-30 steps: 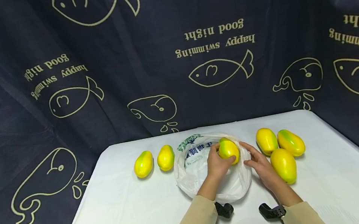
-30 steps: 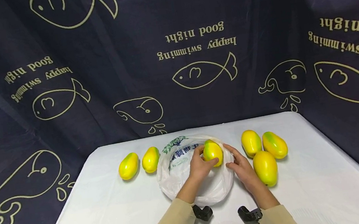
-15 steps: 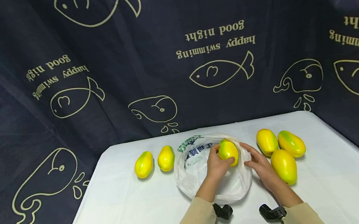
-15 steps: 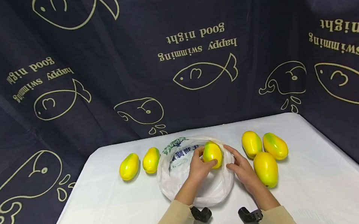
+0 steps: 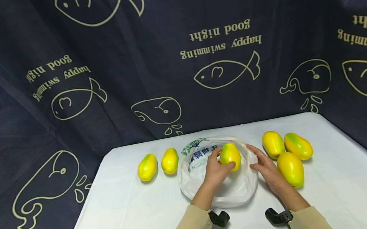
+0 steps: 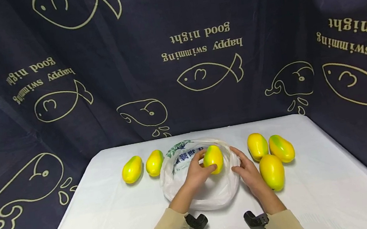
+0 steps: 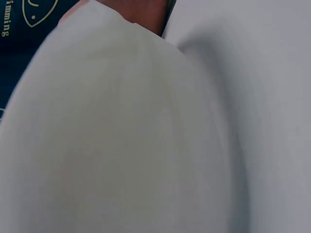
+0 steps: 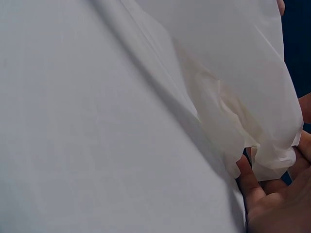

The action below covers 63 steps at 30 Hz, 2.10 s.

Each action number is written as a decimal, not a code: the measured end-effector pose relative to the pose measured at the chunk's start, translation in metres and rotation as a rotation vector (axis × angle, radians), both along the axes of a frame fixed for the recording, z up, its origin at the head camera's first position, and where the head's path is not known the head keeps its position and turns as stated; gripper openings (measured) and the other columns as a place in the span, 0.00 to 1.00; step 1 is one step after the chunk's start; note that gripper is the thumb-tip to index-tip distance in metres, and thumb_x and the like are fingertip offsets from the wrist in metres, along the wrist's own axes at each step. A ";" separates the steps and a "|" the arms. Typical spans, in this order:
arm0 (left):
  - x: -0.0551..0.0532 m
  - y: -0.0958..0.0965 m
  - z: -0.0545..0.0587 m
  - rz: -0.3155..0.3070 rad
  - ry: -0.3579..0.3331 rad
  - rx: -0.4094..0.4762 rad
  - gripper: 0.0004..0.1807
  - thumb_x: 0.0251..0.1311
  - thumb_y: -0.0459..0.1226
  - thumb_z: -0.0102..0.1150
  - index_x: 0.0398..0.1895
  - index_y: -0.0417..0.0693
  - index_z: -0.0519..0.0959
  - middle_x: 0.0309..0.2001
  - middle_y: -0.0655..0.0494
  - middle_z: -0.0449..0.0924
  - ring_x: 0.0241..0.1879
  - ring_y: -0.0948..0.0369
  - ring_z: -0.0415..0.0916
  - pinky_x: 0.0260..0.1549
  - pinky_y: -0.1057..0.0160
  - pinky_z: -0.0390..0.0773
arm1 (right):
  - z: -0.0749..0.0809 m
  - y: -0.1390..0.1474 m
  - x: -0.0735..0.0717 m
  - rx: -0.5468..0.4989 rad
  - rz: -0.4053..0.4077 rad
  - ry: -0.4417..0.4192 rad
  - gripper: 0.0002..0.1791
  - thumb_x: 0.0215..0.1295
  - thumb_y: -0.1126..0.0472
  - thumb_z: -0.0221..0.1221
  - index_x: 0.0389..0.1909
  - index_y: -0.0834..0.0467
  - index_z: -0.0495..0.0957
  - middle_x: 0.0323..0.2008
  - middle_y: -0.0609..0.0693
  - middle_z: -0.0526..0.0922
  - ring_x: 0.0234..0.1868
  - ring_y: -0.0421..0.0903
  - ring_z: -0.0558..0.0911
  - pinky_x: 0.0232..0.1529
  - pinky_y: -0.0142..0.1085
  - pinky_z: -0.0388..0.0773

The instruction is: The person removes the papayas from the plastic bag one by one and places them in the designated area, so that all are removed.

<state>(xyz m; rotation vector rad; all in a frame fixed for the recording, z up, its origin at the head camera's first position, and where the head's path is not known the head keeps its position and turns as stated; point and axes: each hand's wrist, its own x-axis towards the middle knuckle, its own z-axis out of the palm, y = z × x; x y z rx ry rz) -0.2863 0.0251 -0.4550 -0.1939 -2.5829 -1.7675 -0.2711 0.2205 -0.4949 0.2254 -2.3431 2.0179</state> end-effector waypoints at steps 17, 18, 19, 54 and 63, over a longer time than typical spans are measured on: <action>0.017 -0.043 0.010 0.001 0.096 0.024 0.38 0.53 0.37 0.68 0.71 0.58 0.69 0.70 0.46 0.64 0.63 0.44 0.70 0.55 0.47 0.80 | 0.000 0.000 0.000 -0.021 -0.030 -0.008 0.40 0.68 0.71 0.51 0.79 0.50 0.52 0.81 0.50 0.48 0.82 0.52 0.46 0.66 0.11 0.54; 0.018 -0.046 0.010 0.008 0.100 0.027 0.38 0.53 0.36 0.68 0.71 0.58 0.69 0.70 0.46 0.64 0.63 0.44 0.70 0.57 0.46 0.79 | 0.000 0.000 0.000 -0.022 -0.031 -0.011 0.40 0.68 0.71 0.51 0.79 0.50 0.53 0.81 0.50 0.48 0.82 0.52 0.46 0.67 0.11 0.53; 0.020 -0.049 0.011 0.013 0.105 0.030 0.38 0.53 0.36 0.68 0.71 0.58 0.69 0.70 0.47 0.64 0.64 0.44 0.70 0.58 0.45 0.78 | 0.000 0.000 0.001 -0.020 -0.033 -0.016 0.40 0.68 0.71 0.51 0.79 0.50 0.52 0.81 0.49 0.48 0.82 0.52 0.45 0.67 0.12 0.53; 0.079 -0.163 0.019 0.219 0.064 0.069 0.37 0.59 0.29 0.55 0.73 0.58 0.63 0.76 0.53 0.58 0.71 0.40 0.61 0.61 0.44 0.73 | 0.000 0.001 -0.003 -0.009 -0.050 -0.009 0.41 0.66 0.74 0.48 0.79 0.48 0.53 0.81 0.48 0.49 0.82 0.50 0.47 0.73 0.20 0.53; 0.089 -0.184 0.006 0.217 0.003 -0.014 0.38 0.60 0.30 0.55 0.75 0.58 0.60 0.77 0.45 0.54 0.71 0.36 0.59 0.62 0.38 0.71 | 0.002 0.000 -0.001 -0.006 -0.051 -0.018 0.41 0.65 0.75 0.47 0.79 0.50 0.53 0.81 0.49 0.49 0.82 0.51 0.46 0.72 0.17 0.52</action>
